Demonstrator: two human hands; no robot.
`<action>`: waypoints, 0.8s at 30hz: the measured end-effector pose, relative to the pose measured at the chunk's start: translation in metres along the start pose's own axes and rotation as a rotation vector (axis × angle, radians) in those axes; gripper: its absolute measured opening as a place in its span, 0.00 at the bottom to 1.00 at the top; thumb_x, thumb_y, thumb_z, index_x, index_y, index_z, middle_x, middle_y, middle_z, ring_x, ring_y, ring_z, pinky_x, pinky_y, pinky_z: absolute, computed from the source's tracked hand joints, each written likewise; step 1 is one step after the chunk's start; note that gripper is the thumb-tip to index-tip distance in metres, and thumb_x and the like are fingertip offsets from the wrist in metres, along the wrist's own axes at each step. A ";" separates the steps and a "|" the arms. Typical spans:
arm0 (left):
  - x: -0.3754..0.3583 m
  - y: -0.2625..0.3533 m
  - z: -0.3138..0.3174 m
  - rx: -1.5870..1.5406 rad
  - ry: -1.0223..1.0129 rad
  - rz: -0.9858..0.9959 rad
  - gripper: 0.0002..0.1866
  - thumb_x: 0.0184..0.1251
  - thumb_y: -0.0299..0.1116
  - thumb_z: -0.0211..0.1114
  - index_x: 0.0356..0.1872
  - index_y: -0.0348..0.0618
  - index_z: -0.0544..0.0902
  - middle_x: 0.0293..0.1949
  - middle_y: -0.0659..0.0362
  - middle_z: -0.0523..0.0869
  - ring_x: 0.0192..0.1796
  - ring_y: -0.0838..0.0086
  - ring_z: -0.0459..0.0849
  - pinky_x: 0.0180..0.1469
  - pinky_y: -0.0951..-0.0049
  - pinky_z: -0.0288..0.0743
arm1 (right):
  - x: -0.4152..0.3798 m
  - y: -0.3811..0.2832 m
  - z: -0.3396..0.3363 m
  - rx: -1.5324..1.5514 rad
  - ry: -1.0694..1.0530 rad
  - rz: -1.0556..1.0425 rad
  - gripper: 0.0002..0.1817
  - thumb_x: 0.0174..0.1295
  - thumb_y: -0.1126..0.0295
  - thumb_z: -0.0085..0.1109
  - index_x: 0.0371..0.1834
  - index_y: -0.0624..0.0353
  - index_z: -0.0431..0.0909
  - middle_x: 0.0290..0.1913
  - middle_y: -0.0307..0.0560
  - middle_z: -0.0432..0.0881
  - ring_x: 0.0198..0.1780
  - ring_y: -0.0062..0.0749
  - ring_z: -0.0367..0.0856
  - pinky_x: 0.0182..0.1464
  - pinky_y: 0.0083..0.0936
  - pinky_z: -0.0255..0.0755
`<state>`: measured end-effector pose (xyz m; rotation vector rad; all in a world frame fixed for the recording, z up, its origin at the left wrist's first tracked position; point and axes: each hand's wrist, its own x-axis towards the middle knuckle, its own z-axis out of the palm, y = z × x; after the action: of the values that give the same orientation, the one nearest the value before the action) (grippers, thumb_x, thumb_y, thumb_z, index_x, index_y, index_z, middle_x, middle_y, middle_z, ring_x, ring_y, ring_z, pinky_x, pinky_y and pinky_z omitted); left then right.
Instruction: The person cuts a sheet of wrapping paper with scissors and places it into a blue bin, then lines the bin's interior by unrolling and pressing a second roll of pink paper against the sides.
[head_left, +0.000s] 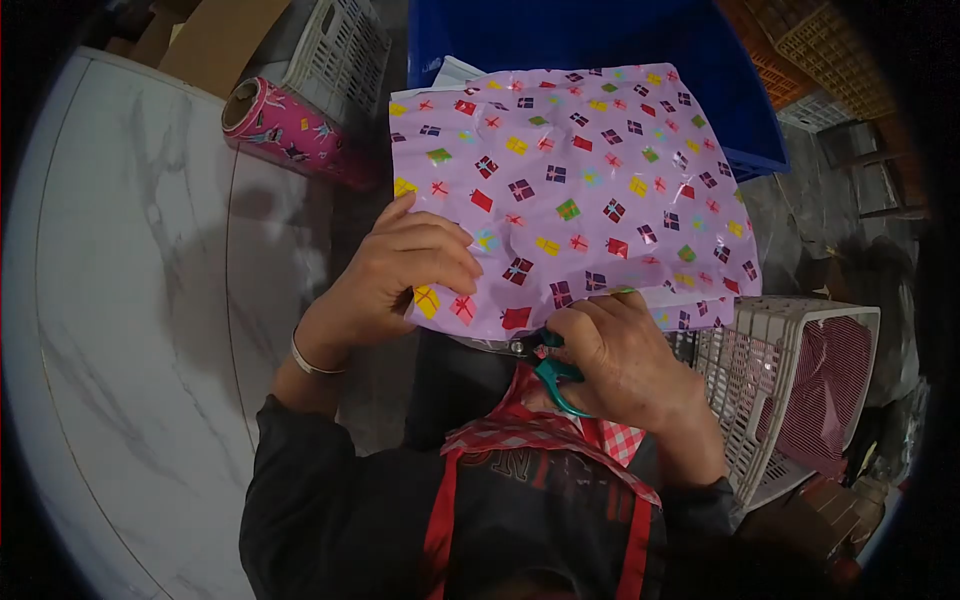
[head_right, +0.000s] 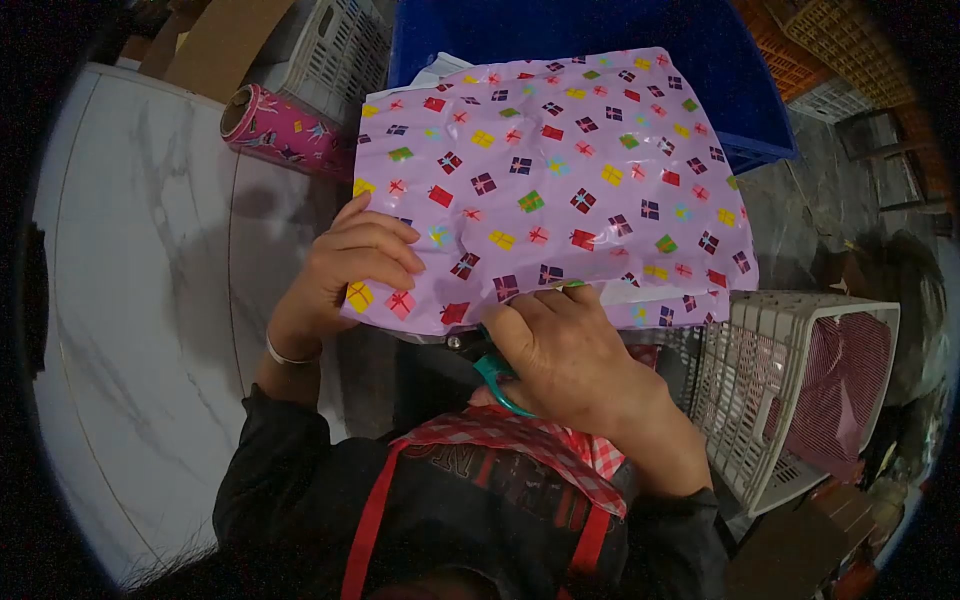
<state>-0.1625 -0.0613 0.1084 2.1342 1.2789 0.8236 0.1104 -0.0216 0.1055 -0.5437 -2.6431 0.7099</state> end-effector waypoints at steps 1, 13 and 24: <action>-0.001 -0.001 0.001 0.016 -0.016 0.010 0.14 0.41 0.21 0.72 0.29 0.55 0.84 0.39 0.70 0.86 0.53 0.72 0.82 0.70 0.52 0.52 | 0.002 -0.001 0.004 -0.002 0.005 0.001 0.36 0.39 0.51 0.78 0.45 0.58 0.68 0.32 0.46 0.80 0.37 0.46 0.80 0.46 0.39 0.67; -0.001 -0.001 0.004 0.032 0.000 0.029 0.16 0.40 0.19 0.71 0.29 0.55 0.84 0.39 0.71 0.86 0.52 0.73 0.82 0.69 0.51 0.52 | 0.002 -0.003 0.006 0.004 -0.020 0.029 0.36 0.38 0.49 0.79 0.44 0.57 0.69 0.31 0.45 0.79 0.34 0.44 0.80 0.43 0.37 0.66; -0.003 -0.003 0.004 0.024 -0.021 0.042 0.17 0.40 0.18 0.71 0.30 0.55 0.85 0.39 0.71 0.86 0.52 0.73 0.82 0.68 0.49 0.52 | 0.001 -0.007 0.008 -0.010 -0.051 0.062 0.35 0.38 0.49 0.78 0.43 0.56 0.70 0.30 0.46 0.80 0.35 0.44 0.81 0.42 0.37 0.65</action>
<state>-0.1623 -0.0630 0.1036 2.1893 1.2432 0.8047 0.1047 -0.0304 0.1034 -0.6212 -2.6880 0.7390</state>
